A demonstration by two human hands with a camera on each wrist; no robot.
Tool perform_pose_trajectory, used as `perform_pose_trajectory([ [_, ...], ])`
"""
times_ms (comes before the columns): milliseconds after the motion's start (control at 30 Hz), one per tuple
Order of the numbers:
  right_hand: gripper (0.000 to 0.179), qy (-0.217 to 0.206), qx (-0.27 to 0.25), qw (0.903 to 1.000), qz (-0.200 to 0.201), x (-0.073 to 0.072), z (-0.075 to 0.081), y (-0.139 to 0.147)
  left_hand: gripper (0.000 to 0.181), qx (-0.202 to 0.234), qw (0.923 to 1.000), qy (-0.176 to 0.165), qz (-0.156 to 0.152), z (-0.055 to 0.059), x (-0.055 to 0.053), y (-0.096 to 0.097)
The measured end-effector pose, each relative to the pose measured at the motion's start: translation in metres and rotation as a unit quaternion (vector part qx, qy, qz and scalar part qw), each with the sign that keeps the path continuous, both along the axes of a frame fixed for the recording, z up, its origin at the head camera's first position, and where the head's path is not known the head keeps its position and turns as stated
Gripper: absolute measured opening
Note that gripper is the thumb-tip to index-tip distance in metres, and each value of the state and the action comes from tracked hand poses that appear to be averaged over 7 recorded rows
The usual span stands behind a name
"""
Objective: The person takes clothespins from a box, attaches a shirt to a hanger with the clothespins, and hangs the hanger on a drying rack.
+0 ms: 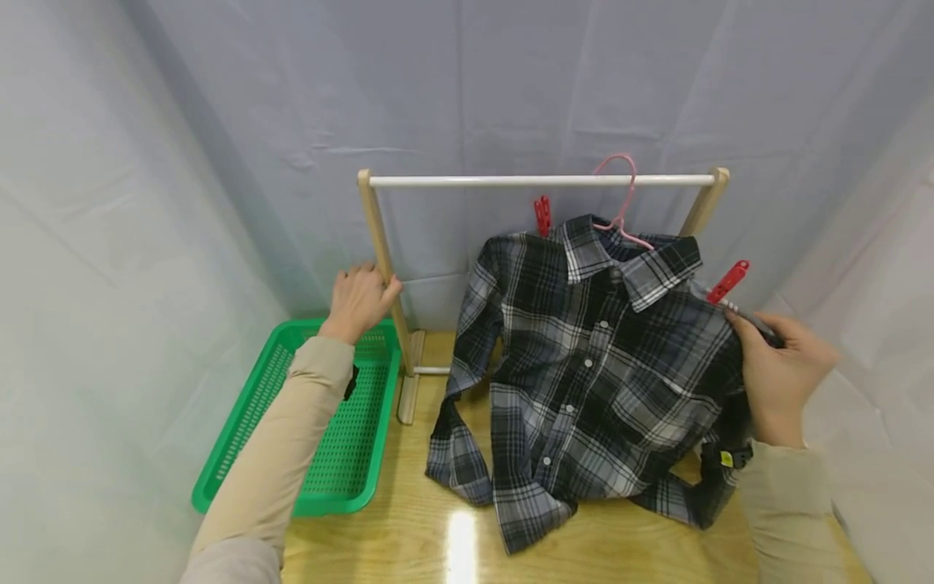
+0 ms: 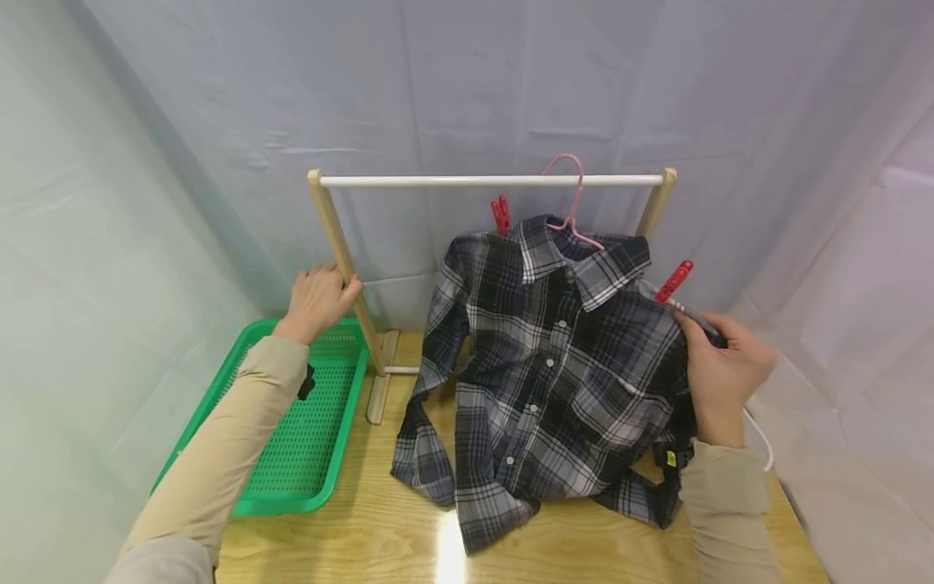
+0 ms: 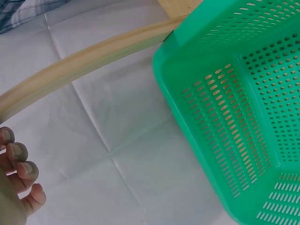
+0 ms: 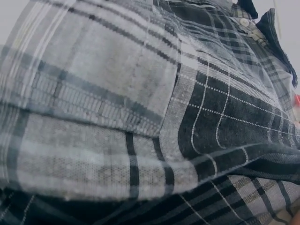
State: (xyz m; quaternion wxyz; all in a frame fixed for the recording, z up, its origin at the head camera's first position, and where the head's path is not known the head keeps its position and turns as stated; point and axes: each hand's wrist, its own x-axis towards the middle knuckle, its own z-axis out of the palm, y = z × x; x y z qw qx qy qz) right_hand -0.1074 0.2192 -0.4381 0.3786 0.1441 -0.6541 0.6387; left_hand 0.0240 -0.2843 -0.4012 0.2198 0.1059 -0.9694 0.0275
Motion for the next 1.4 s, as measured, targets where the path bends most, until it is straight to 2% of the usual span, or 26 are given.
perform_pose_trajectory([
  [133,0.012,-0.011,0.011,0.9998,-0.015,0.000,-0.008,-0.005,0.057,0.009,1.0000,0.000,-0.001,0.000,0.000,0.000],
  [233,0.011,-0.016,0.023,0.9994,-0.023,-0.003,-0.020,-0.004,0.057,0.017,0.9999,0.002,0.003,-0.001,-0.001,0.001],
  [400,0.015,-0.007,0.042,0.9986,-0.031,0.004,-0.025,-0.004,0.057,0.028,0.9996,0.003,0.003,-0.001,-0.001,0.001],
  [633,0.010,0.006,0.083,0.9966,0.000,0.012,-0.029,-0.001,0.058,0.045,0.9989,-0.012,0.001,0.001,-0.001,0.001],
  [800,0.009,0.012,0.121,0.9925,0.008,0.023,-0.031,0.003,0.059,0.062,0.9980,-0.010,-0.008,0.001,-0.003,0.001],
  [933,0.016,0.027,0.150,0.9882,0.007,0.033,-0.034,0.007,0.056,0.049,0.9988,-0.010,-0.005,0.000,-0.003,0.001],
  [1133,0.033,0.051,0.146,0.9878,0.016,0.051,-0.045,0.010,0.048,0.033,0.9991,-0.022,0.013,0.001,0.002,0.004],
  [1300,0.051,0.008,0.160,0.9868,0.024,0.066,-0.053,0.016,0.036,0.024,0.9996,-0.008,0.014,0.002,0.011,0.009],
  [1400,0.057,-0.024,0.165,0.9857,0.021,0.073,-0.054,0.019,0.030,0.016,0.9997,0.021,0.001,0.002,0.020,0.012],
])
